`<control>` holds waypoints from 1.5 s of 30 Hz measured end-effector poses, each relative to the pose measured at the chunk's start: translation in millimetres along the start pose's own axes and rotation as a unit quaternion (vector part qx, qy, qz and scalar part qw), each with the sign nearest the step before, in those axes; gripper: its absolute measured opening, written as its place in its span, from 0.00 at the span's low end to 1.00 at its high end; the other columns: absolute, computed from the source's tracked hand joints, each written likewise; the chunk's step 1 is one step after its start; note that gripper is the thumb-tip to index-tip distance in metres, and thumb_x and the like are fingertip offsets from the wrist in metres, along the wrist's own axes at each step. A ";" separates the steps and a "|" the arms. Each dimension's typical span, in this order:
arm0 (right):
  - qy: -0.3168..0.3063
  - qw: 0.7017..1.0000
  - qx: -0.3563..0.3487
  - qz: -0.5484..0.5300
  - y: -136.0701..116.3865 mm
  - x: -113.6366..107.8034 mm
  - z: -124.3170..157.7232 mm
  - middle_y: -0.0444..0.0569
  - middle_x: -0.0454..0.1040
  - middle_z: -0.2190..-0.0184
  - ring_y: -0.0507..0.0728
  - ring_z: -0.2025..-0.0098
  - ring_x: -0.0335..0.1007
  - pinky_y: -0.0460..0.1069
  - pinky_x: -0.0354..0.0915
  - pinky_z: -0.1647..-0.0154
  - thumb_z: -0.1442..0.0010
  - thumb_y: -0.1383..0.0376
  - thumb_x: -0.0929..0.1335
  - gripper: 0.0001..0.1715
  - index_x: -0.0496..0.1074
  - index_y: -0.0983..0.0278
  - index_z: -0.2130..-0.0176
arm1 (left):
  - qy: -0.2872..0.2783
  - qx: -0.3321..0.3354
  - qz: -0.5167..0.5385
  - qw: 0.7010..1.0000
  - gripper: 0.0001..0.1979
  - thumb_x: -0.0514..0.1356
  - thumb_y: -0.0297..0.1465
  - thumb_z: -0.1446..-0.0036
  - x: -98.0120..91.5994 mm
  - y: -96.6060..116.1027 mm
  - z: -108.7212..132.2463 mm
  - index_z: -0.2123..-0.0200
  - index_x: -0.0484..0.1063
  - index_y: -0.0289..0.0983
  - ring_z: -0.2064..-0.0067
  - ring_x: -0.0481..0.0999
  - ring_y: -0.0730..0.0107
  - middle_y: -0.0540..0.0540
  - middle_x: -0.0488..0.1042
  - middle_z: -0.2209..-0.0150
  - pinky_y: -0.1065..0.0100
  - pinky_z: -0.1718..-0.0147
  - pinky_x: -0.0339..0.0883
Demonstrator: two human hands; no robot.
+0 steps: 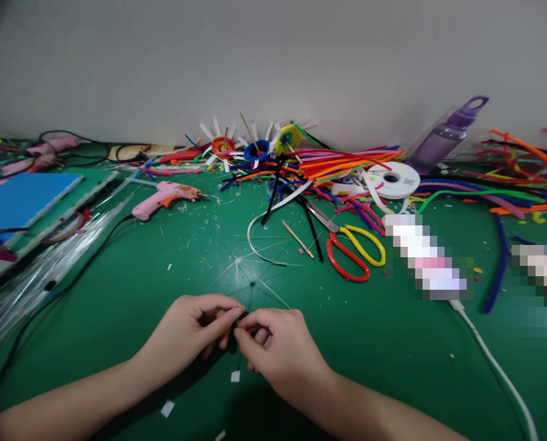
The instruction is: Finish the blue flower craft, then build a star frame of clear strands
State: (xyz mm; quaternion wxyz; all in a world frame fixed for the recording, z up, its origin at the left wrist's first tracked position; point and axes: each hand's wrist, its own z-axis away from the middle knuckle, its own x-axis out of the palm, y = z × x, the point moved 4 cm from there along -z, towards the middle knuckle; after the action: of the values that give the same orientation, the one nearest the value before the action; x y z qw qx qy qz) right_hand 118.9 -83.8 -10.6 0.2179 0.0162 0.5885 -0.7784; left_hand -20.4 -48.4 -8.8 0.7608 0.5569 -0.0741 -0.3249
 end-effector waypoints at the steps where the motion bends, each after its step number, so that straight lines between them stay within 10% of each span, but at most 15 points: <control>1: 0.001 1.000 -0.001 -0.001 0.0 -0.1 -0.1 0.42 0.71 0.85 0.49 0.82 0.69 0.42 0.64 0.78 0.43 0.63 0.66 0.10 0.76 0.63 0.70 | 0.000 0.001 0.000 1.000 0.13 0.56 0.39 0.42 0.0 0.3 -0.3 0.68 0.75 0.37 0.84 0.61 0.80 0.54 0.68 0.83 0.77 0.84 0.54; 45: 0.004 1.000 0.002 -0.001 3.6 0.9 -1.8 0.40 0.69 0.86 0.47 0.84 0.68 0.40 0.62 0.80 0.43 0.64 0.66 0.09 0.75 0.64 0.70 | -0.001 -0.004 -0.010 1.000 0.14 0.55 0.40 0.42 0.4 -0.6 -1.7 0.68 0.75 0.36 0.83 0.61 0.81 0.54 0.67 0.82 0.77 0.83 0.54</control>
State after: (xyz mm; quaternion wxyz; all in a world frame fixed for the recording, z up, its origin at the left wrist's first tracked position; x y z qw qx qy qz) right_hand 119.0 -83.2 -14.6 0.2147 0.0190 0.5880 -0.7796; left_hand -19.5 -47.4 -10.1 0.7593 0.5546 -0.0680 -0.3337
